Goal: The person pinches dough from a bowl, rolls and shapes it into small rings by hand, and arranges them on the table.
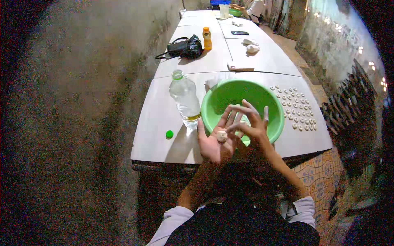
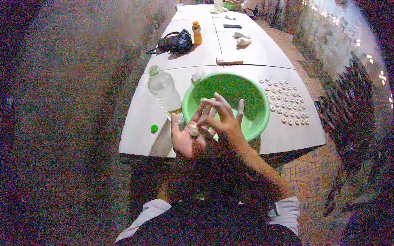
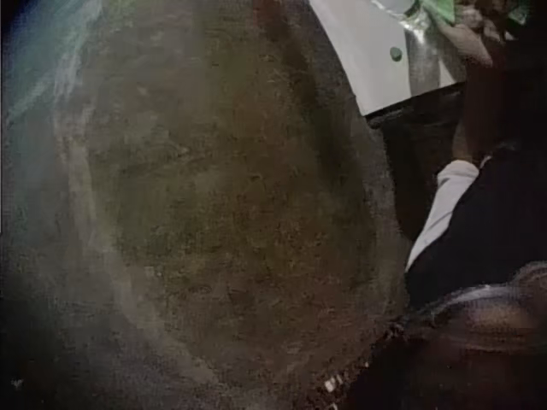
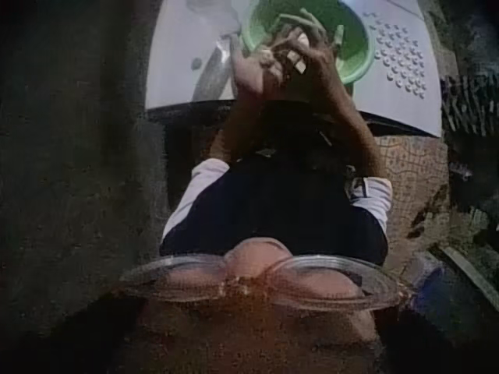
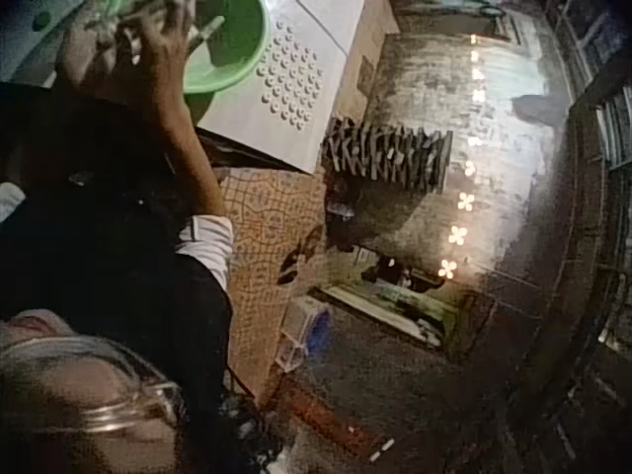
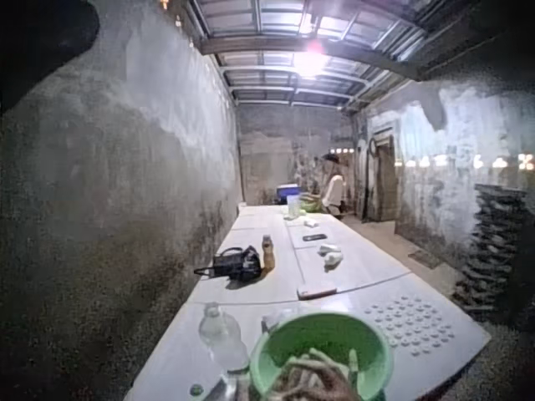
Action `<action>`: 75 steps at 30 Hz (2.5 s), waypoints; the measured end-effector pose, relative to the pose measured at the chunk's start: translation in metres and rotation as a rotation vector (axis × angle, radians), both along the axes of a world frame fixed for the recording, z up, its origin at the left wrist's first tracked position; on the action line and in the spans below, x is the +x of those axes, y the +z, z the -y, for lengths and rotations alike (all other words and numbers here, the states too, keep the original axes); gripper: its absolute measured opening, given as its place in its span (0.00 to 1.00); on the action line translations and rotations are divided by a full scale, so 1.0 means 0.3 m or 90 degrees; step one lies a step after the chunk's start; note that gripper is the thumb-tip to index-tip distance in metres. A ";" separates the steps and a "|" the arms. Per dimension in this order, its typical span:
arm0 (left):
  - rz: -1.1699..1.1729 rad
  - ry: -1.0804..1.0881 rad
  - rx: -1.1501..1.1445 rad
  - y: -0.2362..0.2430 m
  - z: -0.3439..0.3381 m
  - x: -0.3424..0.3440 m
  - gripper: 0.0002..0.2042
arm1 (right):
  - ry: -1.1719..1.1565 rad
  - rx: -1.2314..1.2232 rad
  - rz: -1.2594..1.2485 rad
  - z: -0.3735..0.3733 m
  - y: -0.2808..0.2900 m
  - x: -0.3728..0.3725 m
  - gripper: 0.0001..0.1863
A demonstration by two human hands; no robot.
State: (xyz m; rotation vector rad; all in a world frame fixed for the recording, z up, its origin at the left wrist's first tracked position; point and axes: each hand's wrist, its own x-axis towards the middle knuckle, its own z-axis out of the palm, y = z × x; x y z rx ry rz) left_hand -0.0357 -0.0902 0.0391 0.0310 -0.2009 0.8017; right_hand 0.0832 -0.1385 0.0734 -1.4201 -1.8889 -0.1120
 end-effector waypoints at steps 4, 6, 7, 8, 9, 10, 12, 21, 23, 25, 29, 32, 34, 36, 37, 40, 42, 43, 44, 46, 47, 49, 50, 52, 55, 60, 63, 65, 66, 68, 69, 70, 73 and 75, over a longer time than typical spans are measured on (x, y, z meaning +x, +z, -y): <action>0.028 0.010 0.002 0.007 0.004 -0.001 0.43 | 0.022 0.013 0.069 0.018 -0.012 -0.010 0.08; -0.009 0.040 0.053 -0.001 0.005 -0.004 0.43 | 0.021 0.002 0.075 0.020 -0.015 -0.020 0.08; -0.009 0.038 0.053 -0.001 0.007 -0.003 0.43 | 0.016 -0.010 0.084 0.022 -0.014 -0.023 0.08; 0.019 0.033 0.039 0.002 0.009 -0.002 0.43 | 0.017 -0.018 0.081 0.026 -0.011 -0.026 0.08; 0.048 0.026 0.025 0.005 0.011 0.002 0.43 | 0.014 -0.018 0.081 0.026 -0.012 -0.022 0.08; 0.049 0.024 0.025 0.005 0.012 0.008 0.43 | 0.001 -0.012 0.096 0.024 -0.015 -0.018 0.08; -0.034 0.072 0.075 0.006 0.015 0.015 0.43 | -0.010 -0.002 0.093 0.031 -0.004 -0.025 0.08; -0.033 0.079 0.077 -0.002 0.014 0.021 0.44 | -0.007 0.000 0.112 0.018 -0.058 -0.022 0.08; -0.080 0.091 0.098 -0.013 0.011 0.023 0.44 | -0.010 -0.001 0.099 0.016 -0.059 -0.020 0.09; -0.132 0.112 0.120 -0.012 0.009 0.012 0.44 | -0.004 -0.001 0.084 0.012 -0.056 -0.035 0.09; -0.071 0.098 0.104 0.009 0.018 0.017 0.44 | 0.012 0.016 0.083 0.009 -0.071 -0.035 0.09; -0.089 0.092 0.102 0.024 0.028 0.002 0.44 | 0.028 0.007 0.072 0.007 -0.072 -0.036 0.08; -0.057 0.060 0.051 0.012 0.016 -0.004 0.43 | 0.031 -0.006 0.043 -0.001 -0.060 -0.024 0.07; 0.035 0.008 0.074 -0.015 -0.004 -0.013 0.43 | 0.017 -0.015 0.010 -0.012 -0.047 -0.015 0.07; 0.127 -0.045 0.093 -0.021 -0.009 -0.015 0.43 | 0.003 -0.026 -0.024 -0.016 -0.036 -0.012 0.07; -0.003 0.004 0.030 0.011 0.001 -0.029 0.43 | 0.016 -0.020 -0.041 -0.019 -0.016 -0.010 0.09; 0.034 -0.041 0.035 0.013 -0.010 -0.038 0.43 | 0.023 0.008 -0.028 -0.029 -0.016 -0.010 0.10; 0.034 -0.041 0.035 0.011 -0.006 -0.044 0.43 | 0.023 0.008 -0.029 -0.032 -0.022 -0.006 0.10; 0.030 -0.075 -0.003 0.016 0.003 -0.051 0.43 | 0.041 -0.002 0.003 -0.036 -0.031 0.001 0.10; 0.017 -0.119 0.000 -0.020 -0.016 -0.049 0.43 | 0.053 0.010 0.068 -0.050 -0.049 0.014 0.11; 0.017 -0.120 0.000 -0.030 -0.015 -0.044 0.43 | 0.051 0.010 0.069 -0.048 -0.047 0.018 0.11; -0.155 -0.034 0.067 0.004 0.001 -0.046 0.44 | 0.042 0.001 0.035 -0.047 -0.042 0.016 0.10; -0.155 -0.034 0.066 0.016 0.005 -0.046 0.44 | 0.044 -0.016 0.009 -0.040 -0.028 0.011 0.11; -0.150 -0.058 -0.020 0.033 0.008 -0.037 0.44 | 0.045 -0.018 0.010 -0.033 -0.025 0.022 0.11; -0.067 -0.132 0.028 -0.016 -0.016 -0.058 0.44 | 0.055 -0.030 0.047 -0.020 -0.016 0.024 0.13; -0.062 -0.172 0.040 -0.016 -0.022 -0.065 0.42 | 0.077 0.018 0.041 -0.014 -0.028 0.023 0.13; -0.138 -0.147 0.083 -0.003 -0.020 -0.052 0.43 | 0.072 0.041 0.018 0.001 -0.029 0.031 0.13; -0.153 -0.133 0.051 0.031 -0.001 -0.035 0.44 | 0.078 0.040 0.098 -0.001 -0.063 0.055 0.12; -0.109 -0.139 0.052 0.039 0.003 -0.024 0.43 | 0.055 0.038 0.050 0.016 -0.031 0.051 0.11; -0.094 -0.072 0.031 0.045 0.015 -0.040 0.43 | 0.072 0.032 -0.006 0.026 0.006 0.017 0.10; -0.093 -0.075 0.033 0.032 0.008 -0.036 0.43 | 0.067 0.028 -0.053 0.039 0.021 0.016 0.10; -0.005 -0.092 0.070 0.003 -0.007 -0.032 0.43 | 0.067 0.045 -0.018 0.040 0.011 0.021 0.09; 0.064 -0.069 0.123 0.002 0.006 -0.008 0.43 | 0.040 0.123 0.112 0.025 -0.061 0.016 0.12; -0.159 0.069 0.156 0.036 0.029 0.008 0.43 | 0.032 0.089 0.117 0.029 -0.070 0.019 0.13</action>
